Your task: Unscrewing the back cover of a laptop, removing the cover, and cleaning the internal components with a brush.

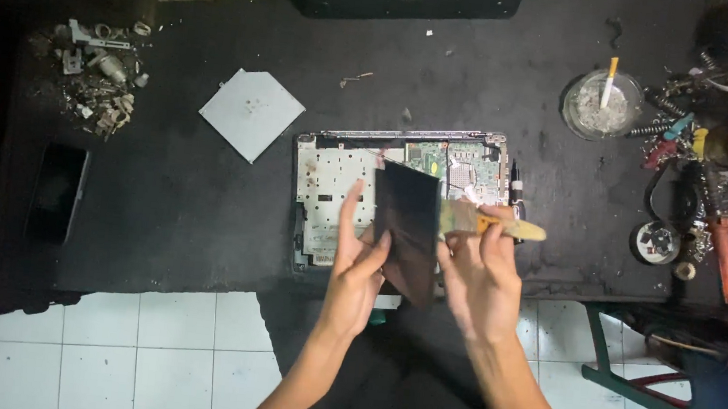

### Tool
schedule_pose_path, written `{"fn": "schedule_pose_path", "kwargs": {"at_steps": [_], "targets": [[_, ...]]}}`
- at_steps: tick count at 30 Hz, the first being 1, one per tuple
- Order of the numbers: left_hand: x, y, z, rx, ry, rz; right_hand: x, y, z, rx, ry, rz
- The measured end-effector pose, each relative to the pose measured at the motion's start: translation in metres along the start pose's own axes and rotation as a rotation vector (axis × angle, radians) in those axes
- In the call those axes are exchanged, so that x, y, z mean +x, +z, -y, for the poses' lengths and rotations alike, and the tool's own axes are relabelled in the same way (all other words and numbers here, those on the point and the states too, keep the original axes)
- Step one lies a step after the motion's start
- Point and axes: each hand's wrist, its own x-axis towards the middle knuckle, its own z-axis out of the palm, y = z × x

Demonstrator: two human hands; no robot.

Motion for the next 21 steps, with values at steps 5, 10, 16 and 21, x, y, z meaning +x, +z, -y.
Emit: {"fn": "schedule_pose_path", "kwargs": {"at_steps": [5,10,16,21], "targets": [[0.004,-0.022,0.028,0.194,-0.021,0.076,-0.01,0.001,-0.017,-0.146,-0.165,0.095],[0.001,-0.056,0.051,-0.148,-0.104,0.121,-0.013,0.011,-0.019,-0.535,-0.44,0.286],[0.008,-0.097,0.05,-0.568,-0.371,-0.1,0.02,-0.014,-0.008,-1.093,-0.85,0.347],[0.007,-0.064,0.031,-0.704,-0.348,-0.063,-0.024,0.014,-0.015,-0.983,-0.723,0.668]]}}
